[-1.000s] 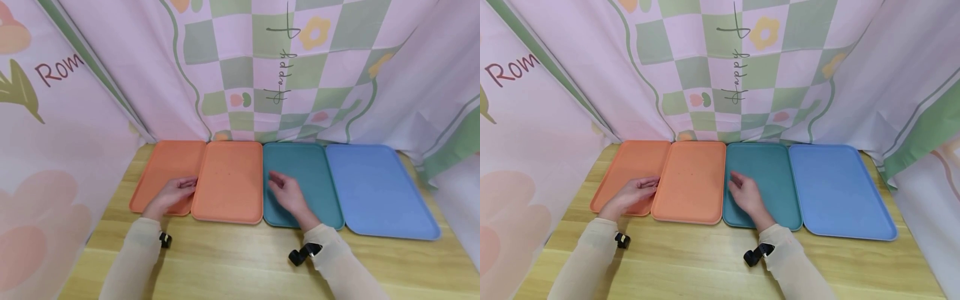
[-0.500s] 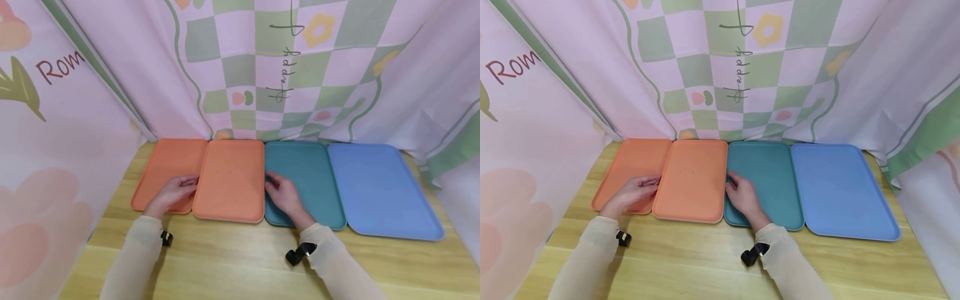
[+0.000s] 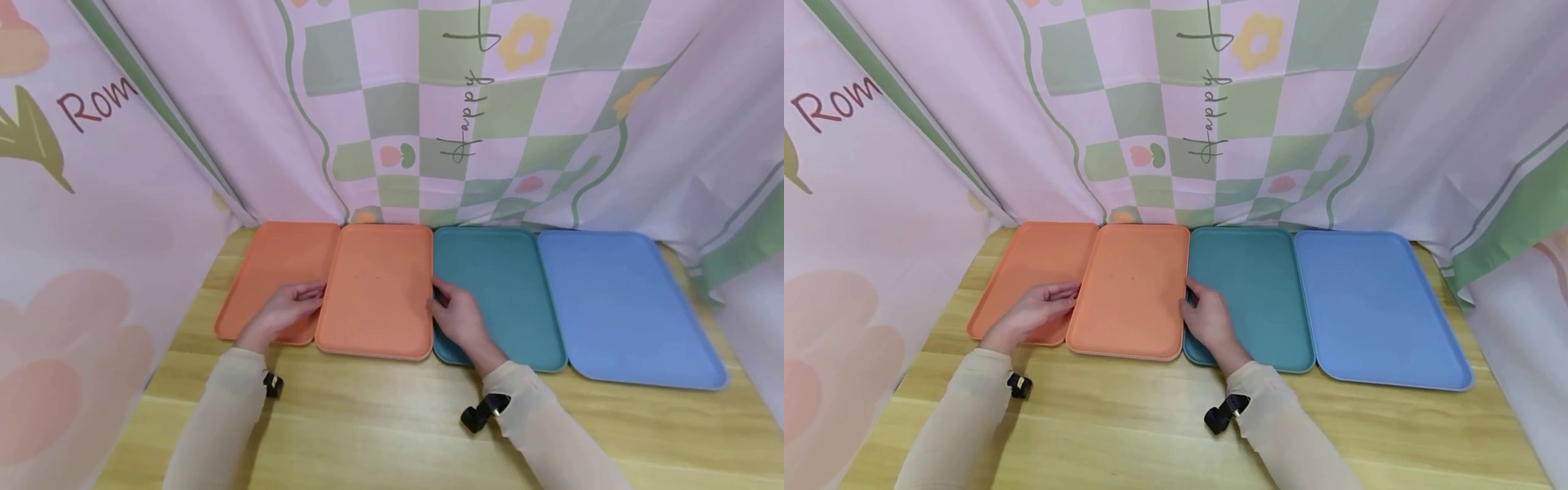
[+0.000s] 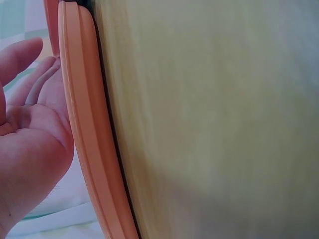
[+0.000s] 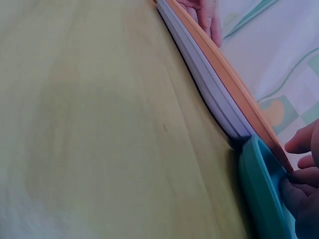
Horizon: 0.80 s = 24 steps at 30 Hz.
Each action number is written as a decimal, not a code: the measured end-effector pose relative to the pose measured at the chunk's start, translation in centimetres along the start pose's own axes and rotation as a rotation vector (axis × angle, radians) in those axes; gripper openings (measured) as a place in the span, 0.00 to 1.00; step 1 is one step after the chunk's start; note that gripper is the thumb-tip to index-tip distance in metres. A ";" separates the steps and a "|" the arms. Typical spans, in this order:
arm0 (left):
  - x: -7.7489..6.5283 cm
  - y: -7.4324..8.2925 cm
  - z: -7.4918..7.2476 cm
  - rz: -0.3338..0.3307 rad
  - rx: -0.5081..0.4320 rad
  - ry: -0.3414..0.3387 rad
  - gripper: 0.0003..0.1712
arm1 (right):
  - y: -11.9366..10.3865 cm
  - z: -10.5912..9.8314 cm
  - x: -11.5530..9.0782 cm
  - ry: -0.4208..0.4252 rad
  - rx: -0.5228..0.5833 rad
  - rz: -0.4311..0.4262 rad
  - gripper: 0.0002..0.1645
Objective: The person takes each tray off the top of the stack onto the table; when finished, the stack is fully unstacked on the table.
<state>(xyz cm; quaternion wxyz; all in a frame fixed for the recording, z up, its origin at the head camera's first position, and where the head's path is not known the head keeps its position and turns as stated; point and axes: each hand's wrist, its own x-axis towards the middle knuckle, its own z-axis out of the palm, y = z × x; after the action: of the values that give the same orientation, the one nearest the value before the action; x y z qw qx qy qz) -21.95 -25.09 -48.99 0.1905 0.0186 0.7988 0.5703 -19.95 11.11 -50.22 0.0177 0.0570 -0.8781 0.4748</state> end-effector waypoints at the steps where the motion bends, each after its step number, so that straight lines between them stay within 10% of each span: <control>1: 0.0 0.0 0.0 -0.002 0.000 0.001 0.31 | -0.1 0.1 0.0 0.002 0.010 0.011 0.33; 24: -0.3 0.5 0.3 -0.027 -0.016 0.008 0.32 | -1.3 1.8 0.2 0.164 0.135 0.141 0.32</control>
<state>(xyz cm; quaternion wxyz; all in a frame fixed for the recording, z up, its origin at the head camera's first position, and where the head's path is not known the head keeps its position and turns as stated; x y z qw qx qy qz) -21.62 -24.73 -48.55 0.1951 0.0041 0.7951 0.5742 -19.91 8.91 -50.09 0.0521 -0.0427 -0.8415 0.5360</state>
